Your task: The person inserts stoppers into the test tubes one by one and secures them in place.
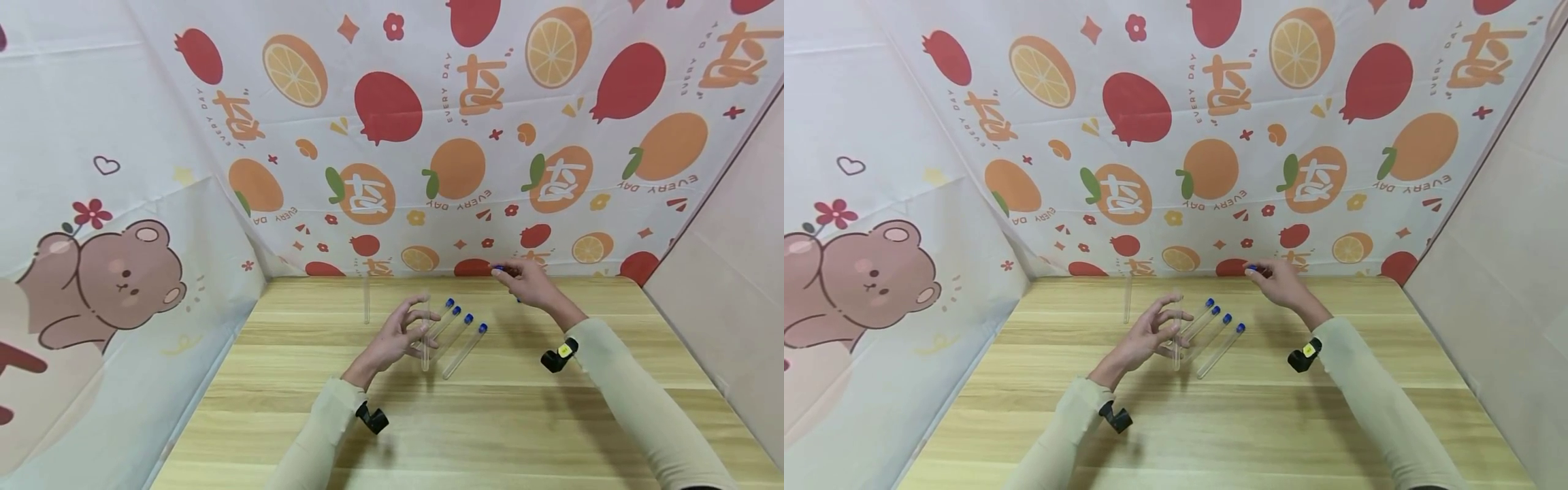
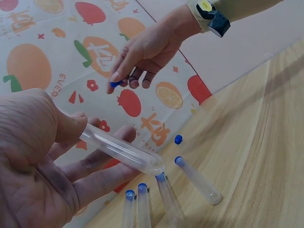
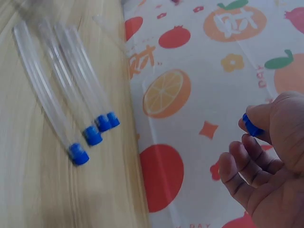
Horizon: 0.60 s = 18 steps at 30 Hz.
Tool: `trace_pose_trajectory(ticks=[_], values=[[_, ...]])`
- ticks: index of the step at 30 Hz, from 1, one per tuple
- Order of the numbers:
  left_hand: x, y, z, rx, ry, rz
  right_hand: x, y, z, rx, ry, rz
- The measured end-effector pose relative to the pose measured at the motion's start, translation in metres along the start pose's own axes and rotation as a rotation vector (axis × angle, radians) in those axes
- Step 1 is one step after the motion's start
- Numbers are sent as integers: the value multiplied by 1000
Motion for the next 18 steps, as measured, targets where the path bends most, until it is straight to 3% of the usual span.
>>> trace_pose_trajectory(ticks=[7, 18], values=[[0, 2, 0, 12, 4, -8, 9, -12, -3, -2, -50, -34], [0, 5, -1, 18, 5, -23, 11, -33, -8, -29, -11, -57]])
Point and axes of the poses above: each hand's wrist, its own z-axis away from the middle knuckle, its own x-axis out of the palm, y = z × x, the point moved 9 cm from there along -z, towards the middle knuckle, and after that the axes turned 4 degrees about -z, right-handed, at the moved point
